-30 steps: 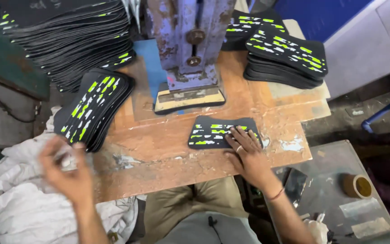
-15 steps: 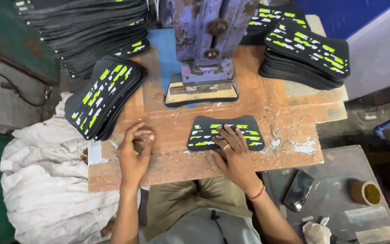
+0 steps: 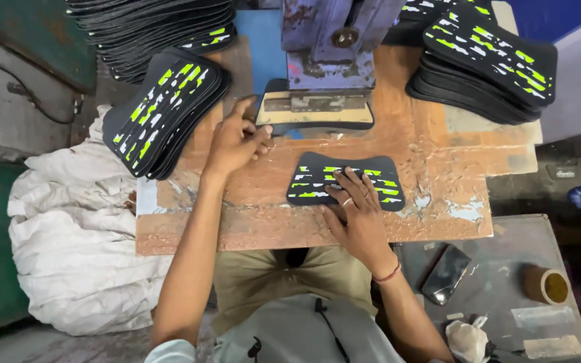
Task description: Organizing and stacking patterned shoe components on a workbench in a manufacturing setting.
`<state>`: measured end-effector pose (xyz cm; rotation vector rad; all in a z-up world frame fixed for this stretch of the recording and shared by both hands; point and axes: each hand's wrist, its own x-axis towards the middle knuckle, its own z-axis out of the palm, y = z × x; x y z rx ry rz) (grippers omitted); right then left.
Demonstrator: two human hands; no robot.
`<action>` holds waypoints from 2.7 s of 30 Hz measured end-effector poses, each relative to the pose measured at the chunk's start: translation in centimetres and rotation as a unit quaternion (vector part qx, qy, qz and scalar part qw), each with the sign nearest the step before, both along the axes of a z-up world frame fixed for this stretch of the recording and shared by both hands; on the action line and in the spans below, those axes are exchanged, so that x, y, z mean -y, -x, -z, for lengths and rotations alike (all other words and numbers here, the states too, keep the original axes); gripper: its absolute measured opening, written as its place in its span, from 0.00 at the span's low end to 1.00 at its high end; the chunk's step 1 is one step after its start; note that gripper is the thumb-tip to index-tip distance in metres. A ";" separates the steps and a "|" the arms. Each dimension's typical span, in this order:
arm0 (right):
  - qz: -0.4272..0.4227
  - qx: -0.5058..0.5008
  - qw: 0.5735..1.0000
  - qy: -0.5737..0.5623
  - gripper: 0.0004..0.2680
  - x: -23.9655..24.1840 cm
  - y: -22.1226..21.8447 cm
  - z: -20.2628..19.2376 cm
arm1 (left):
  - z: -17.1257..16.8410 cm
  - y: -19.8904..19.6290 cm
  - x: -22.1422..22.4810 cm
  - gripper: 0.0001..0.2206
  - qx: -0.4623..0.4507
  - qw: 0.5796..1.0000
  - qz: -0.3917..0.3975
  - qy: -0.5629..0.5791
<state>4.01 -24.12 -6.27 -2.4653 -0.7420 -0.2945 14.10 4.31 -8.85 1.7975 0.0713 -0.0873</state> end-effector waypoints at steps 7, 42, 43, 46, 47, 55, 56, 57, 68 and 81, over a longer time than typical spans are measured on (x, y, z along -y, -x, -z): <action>-0.002 0.000 0.998 0.062 0.18 -1.1 2.0 -0.4 | 4.1 -1.0 0.8 0.19 -0.068 0.990 0.005 0.127; -0.052 -0.008 0.997 0.060 0.24 -0.7 0.2 0.1 | 2.7 15.7 -9.4 0.12 -0.106 0.994 0.006 -0.024; -0.045 -0.009 0.997 0.060 0.24 -0.6 0.5 0.2 | 2.8 16.0 -9.2 0.12 -0.107 0.994 0.013 -0.024; -0.035 -0.002 0.997 0.076 0.22 -0.6 0.3 0.0 | 2.6 15.9 -9.2 0.12 -0.154 0.987 -0.016 -0.033; -0.036 -0.010 0.997 0.074 0.22 -0.6 0.3 -0.2 | 2.6 16.0 -9.2 0.12 -0.133 0.991 -0.017 -0.026; -0.046 -0.051 0.997 0.043 0.15 3.5 -1.6 -0.8 | 4.7 17.3 -11.3 0.08 -0.010 0.986 -0.162 -0.021; -0.004 -0.009 0.999 0.053 0.19 6.2 -3.5 -0.9 | 4.4 16.7 -12.3 0.07 0.026 0.973 -0.226 -0.033; 0.037 0.033 0.997 0.063 0.25 8.9 -5.3 -1.2 | 4.1 16.1 -13.4 0.07 0.063 0.954 -0.289 -0.045; 0.189 0.076 0.974 0.100 0.08 11.7 -9.9 -10.0 | -4.7 10.1 -10.4 0.27 0.277 0.917 -0.281 -0.058; 0.037 -0.001 0.999 0.028 0.15 2.2 -0.2 -1.1 | -0.7 11.4 0.7 0.18 0.223 0.950 -0.132 -0.177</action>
